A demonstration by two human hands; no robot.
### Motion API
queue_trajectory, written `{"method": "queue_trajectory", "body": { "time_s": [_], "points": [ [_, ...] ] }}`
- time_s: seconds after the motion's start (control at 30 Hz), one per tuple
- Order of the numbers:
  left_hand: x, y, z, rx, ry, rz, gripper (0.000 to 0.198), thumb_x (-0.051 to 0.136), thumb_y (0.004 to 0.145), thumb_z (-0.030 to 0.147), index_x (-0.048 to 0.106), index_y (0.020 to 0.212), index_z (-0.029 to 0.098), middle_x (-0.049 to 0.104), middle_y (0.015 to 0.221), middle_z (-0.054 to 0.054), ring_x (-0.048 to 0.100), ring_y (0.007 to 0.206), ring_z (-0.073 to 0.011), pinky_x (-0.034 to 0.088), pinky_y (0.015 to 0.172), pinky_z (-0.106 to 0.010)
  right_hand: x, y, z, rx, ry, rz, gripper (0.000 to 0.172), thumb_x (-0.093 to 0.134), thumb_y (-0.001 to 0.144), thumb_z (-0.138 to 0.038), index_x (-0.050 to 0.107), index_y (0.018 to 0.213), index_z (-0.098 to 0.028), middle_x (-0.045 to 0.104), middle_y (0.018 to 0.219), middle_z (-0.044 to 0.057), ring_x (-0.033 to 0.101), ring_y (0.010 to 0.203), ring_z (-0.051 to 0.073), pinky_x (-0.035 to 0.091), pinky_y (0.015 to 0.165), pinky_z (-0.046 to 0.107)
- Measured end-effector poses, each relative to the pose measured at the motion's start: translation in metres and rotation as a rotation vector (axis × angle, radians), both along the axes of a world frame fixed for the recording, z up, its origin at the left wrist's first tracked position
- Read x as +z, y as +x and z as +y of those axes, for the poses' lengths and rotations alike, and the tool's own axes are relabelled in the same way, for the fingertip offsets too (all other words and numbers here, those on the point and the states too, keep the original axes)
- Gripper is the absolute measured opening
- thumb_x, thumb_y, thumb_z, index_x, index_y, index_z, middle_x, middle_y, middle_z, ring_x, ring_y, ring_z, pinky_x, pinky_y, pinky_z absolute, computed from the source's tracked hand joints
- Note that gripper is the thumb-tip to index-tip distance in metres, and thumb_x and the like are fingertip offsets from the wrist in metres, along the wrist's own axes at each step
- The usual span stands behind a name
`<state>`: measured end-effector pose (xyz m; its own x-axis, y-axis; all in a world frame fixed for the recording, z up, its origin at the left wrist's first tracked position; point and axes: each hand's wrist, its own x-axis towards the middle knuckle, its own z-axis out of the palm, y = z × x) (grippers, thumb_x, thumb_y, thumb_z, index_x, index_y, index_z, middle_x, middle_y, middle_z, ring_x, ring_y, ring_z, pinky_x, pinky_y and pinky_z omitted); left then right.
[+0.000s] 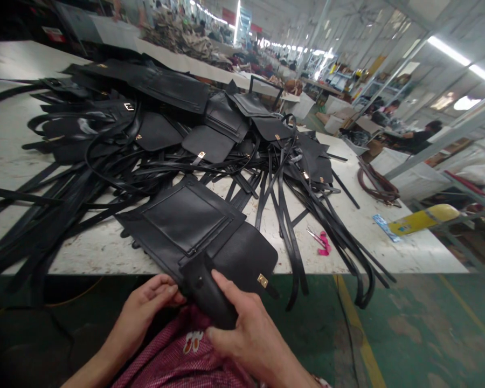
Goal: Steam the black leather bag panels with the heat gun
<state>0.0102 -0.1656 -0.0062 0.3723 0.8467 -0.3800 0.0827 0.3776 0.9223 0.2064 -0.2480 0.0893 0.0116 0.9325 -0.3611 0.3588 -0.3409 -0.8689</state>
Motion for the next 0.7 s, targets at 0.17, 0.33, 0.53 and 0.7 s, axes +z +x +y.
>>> {"method": "queue_trajectory", "body": {
  "time_s": [0.17, 0.33, 0.53, 0.7],
  "points": [
    [-0.019, -0.014, 0.007, -0.094, 1.207, 0.428, 0.028, 0.06, 0.073, 0.013, 0.061, 0.099, 0.024, 0.061, 0.1, -0.007, 0.054, 0.098, -0.0216, 0.037, 0.089, -0.041, -0.004, 0.014, -0.008, -0.102, 0.014, 0.032, 0.073, 0.057, 0.066, -0.01, 0.035, 0.132, -0.031, 0.064, 0.094, -0.004, 0.057, 0.071, 0.013, 0.048, 0.059, 0.021],
    [-0.005, 0.005, 0.038, -0.25, 1.266, 0.274, 0.021, 0.05, 0.079, 0.009, 0.065, 0.088, 0.021, 0.064, 0.079, -0.002, 0.056, 0.08, -0.0149, 0.04, 0.079, -0.033, -0.004, 0.015, -0.028, -0.052, -0.021, -0.012, 0.072, 0.057, 0.067, -0.012, 0.035, 0.134, -0.027, 0.064, 0.107, 0.001, 0.062, 0.087, 0.019, 0.052, 0.072, 0.027],
    [0.023, 0.012, 0.06, -0.42, 0.754, 0.247, 0.017, 0.054, 0.077, 0.02, 0.07, 0.078, 0.023, 0.066, 0.075, -0.001, 0.059, 0.075, -0.0151, 0.042, 0.072, -0.026, -0.022, 0.002, -0.037, 0.039, 0.079, -0.232, 0.079, 0.063, 0.059, -0.012, 0.039, 0.132, -0.029, 0.053, 0.129, 0.004, 0.051, 0.113, 0.025, 0.04, 0.098, 0.039],
    [0.028, 0.01, 0.069, -0.514, 0.585, 0.201, 0.024, 0.05, 0.071, 0.014, 0.071, 0.078, 0.022, 0.066, 0.075, -0.001, 0.059, 0.074, -0.016, 0.042, 0.07, -0.025, -0.027, -0.011, -0.017, 0.081, 0.188, -0.169, 0.075, 0.057, 0.065, -0.011, 0.034, 0.134, -0.029, 0.062, 0.114, 0.003, 0.061, 0.094, 0.019, 0.05, 0.081, 0.03]
  ]
}}
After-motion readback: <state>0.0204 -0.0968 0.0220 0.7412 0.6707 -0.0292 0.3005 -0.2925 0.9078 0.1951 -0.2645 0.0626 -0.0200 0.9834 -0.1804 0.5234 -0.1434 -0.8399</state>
